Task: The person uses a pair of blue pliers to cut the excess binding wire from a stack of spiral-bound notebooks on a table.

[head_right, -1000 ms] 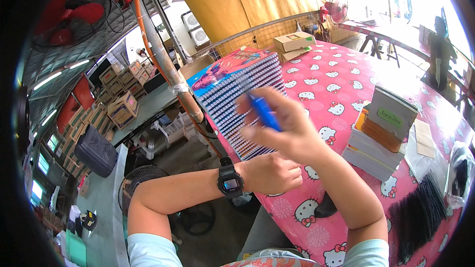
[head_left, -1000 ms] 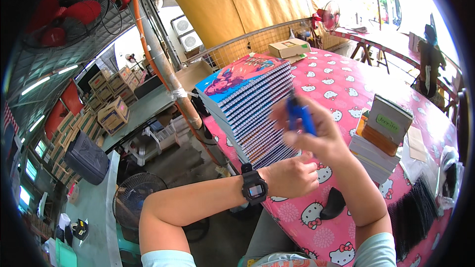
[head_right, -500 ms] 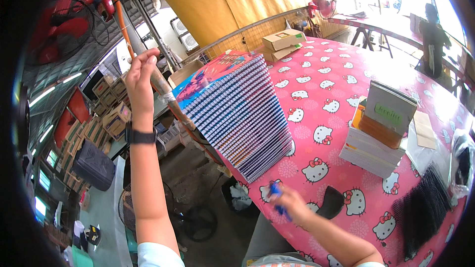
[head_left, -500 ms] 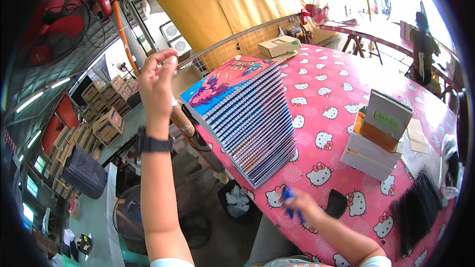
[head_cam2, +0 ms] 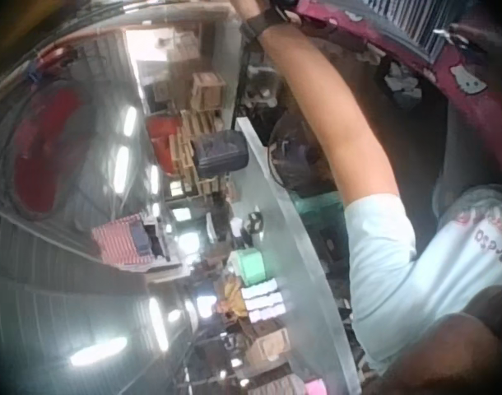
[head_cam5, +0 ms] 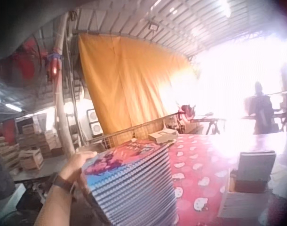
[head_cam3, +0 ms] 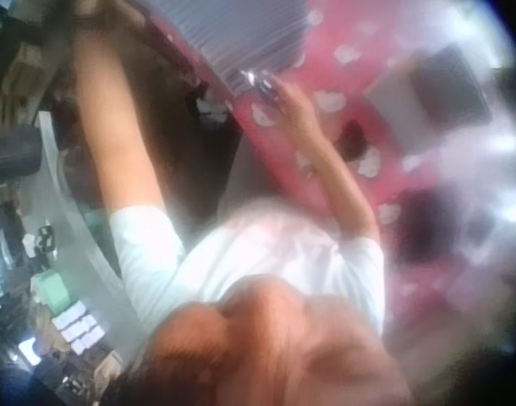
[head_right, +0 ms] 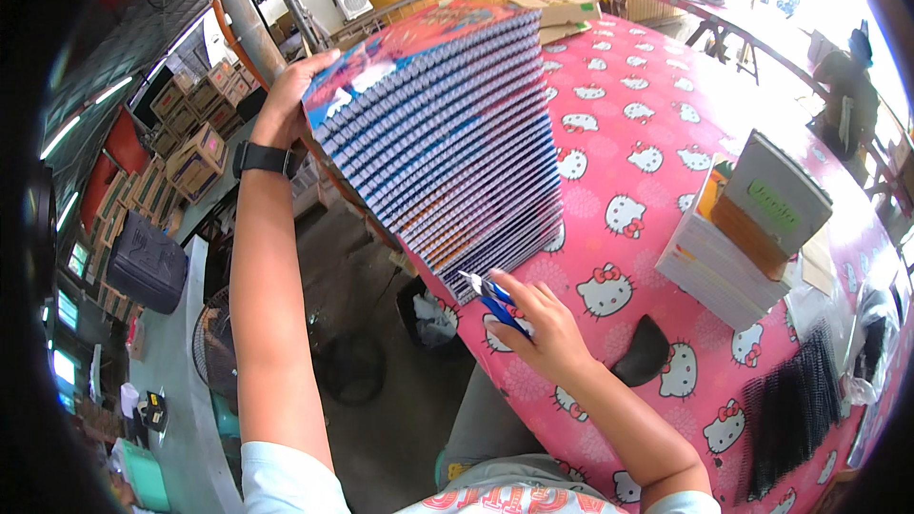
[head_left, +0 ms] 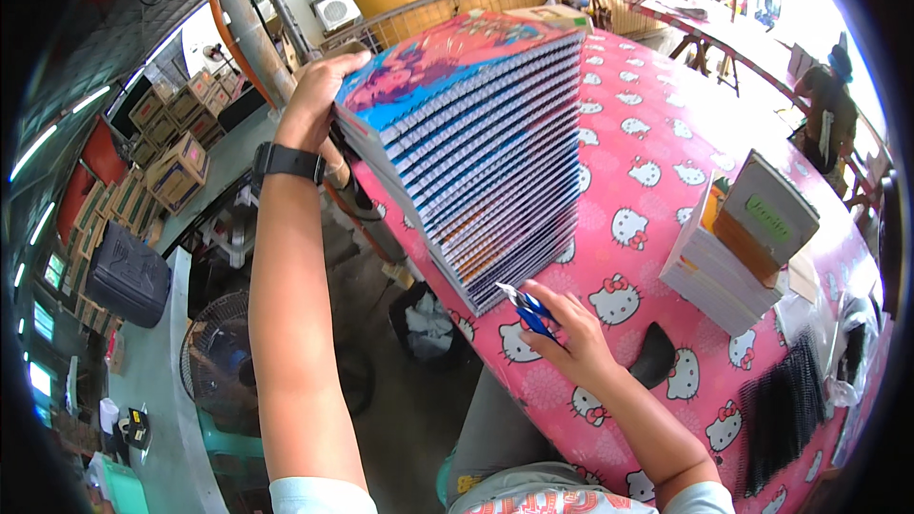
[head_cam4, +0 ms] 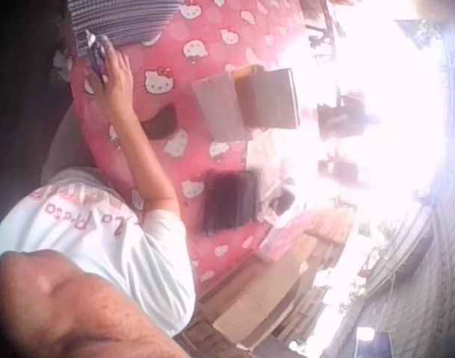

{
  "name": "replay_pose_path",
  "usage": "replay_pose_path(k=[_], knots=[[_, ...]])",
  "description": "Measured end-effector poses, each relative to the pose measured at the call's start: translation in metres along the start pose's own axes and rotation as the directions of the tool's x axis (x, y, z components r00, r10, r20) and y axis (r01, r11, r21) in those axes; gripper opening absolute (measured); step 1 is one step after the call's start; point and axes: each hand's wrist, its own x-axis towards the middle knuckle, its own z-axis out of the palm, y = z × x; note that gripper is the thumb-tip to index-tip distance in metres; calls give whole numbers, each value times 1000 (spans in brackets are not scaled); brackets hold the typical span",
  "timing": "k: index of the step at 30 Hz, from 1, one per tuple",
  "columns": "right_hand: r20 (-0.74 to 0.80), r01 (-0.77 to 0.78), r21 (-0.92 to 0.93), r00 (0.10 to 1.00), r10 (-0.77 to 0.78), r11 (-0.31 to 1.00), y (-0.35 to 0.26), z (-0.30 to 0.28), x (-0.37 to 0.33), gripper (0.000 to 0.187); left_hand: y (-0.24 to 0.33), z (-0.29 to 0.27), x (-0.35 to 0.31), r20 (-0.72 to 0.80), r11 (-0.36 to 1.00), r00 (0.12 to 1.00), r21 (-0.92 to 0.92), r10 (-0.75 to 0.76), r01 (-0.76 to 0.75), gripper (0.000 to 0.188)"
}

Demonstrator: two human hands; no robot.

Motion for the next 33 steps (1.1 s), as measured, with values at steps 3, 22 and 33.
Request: replay_pose_path(k=[3, 22, 33], knots=[[-78, 193, -76, 977, -199, 978, -11, 13, 24, 52, 2, 9, -2, -27, 1000, 1000, 6, -7, 7, 33], [502, -582, 731, 812, 298, 356, -16, 12, 52, 40, 17, 5, -4, 25, 967, 1000, 253, 16, -22, 31], [-133, 185, -43, 973, -189, 982, -9, 32, 42, 48, 36, 47, 29, 120, 789, 980, 612, -161, 55, 57]])
